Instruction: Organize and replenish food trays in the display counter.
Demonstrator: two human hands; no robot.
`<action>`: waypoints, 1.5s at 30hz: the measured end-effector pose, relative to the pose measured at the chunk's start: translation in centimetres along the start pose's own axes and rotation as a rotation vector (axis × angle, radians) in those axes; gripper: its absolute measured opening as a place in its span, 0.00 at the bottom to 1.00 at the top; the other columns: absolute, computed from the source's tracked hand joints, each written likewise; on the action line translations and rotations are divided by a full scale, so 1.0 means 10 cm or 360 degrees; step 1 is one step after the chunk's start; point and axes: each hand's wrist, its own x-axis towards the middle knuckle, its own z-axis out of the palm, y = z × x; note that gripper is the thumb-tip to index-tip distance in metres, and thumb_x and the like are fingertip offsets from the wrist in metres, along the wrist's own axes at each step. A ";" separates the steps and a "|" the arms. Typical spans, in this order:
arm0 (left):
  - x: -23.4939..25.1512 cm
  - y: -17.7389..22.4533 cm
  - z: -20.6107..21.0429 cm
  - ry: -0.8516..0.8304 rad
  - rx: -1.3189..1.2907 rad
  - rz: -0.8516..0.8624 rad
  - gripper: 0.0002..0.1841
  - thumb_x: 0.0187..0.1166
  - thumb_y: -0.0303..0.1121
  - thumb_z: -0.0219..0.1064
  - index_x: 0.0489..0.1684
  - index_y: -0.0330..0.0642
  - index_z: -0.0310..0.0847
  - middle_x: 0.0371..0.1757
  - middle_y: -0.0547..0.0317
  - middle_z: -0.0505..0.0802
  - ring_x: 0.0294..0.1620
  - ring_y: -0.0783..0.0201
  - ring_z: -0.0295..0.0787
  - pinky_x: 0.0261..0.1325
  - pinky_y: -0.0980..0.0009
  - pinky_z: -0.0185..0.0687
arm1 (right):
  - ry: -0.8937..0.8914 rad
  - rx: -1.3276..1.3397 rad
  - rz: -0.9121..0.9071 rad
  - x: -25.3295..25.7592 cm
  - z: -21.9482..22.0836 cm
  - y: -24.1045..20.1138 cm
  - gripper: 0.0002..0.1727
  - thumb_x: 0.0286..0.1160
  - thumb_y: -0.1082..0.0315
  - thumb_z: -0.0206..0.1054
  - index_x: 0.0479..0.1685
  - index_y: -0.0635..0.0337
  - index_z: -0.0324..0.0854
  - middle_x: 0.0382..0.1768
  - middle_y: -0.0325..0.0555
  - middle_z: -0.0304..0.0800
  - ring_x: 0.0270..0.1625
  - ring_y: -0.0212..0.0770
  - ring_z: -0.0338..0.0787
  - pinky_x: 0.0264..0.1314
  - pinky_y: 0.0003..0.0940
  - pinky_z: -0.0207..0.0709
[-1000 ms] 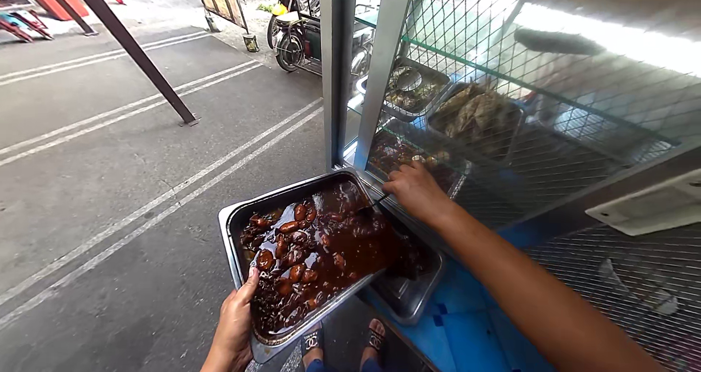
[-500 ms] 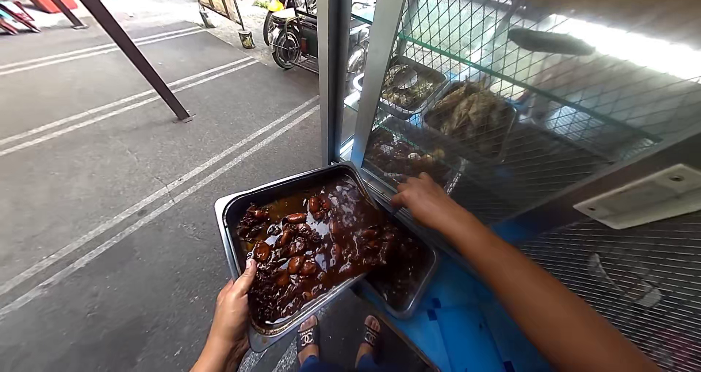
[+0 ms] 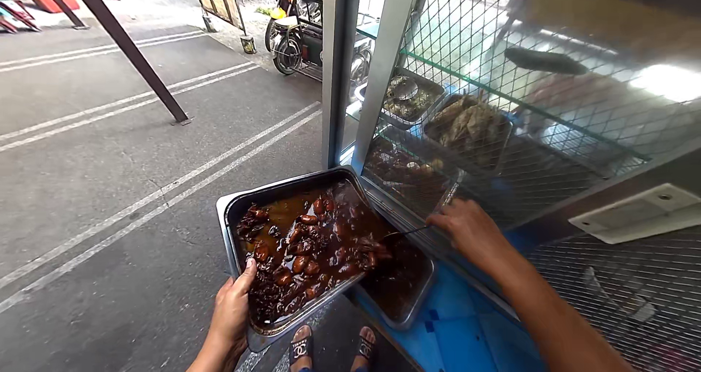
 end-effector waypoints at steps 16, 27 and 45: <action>0.07 -0.01 -0.04 -0.0072 -0.0069 -0.0031 0.25 0.94 0.47 0.49 0.57 0.31 0.84 0.43 0.41 0.95 0.43 0.51 0.96 0.48 0.52 0.94 | 0.0759 0.0654 -0.0276 0.42 0.44 -1.08 0.21 0.69 0.77 0.63 0.52 0.42 0.94 0.46 0.38 0.92 0.50 0.44 0.88 0.50 0.44 0.85; 0.11 -0.03 -0.04 -0.0048 0.0051 0.0014 0.26 0.93 0.50 0.50 0.56 0.33 0.86 0.44 0.44 0.96 0.47 0.53 0.96 0.52 0.54 0.94 | 0.0253 0.0880 -0.0607 0.33 0.80 -1.56 0.24 0.78 0.72 0.61 0.62 0.29 0.90 0.56 0.39 0.94 0.49 0.44 0.91 0.48 0.42 0.87; 0.13 0.08 0.01 -0.0134 0.0043 0.0044 0.25 0.94 0.46 0.49 0.58 0.32 0.84 0.43 0.45 0.96 0.43 0.55 0.97 0.48 0.56 0.95 | 0.0222 0.0625 -0.0088 -0.13 0.81 -1.21 0.19 0.77 0.67 0.62 0.53 0.30 0.94 0.37 0.41 0.92 0.38 0.43 0.93 0.37 0.44 0.87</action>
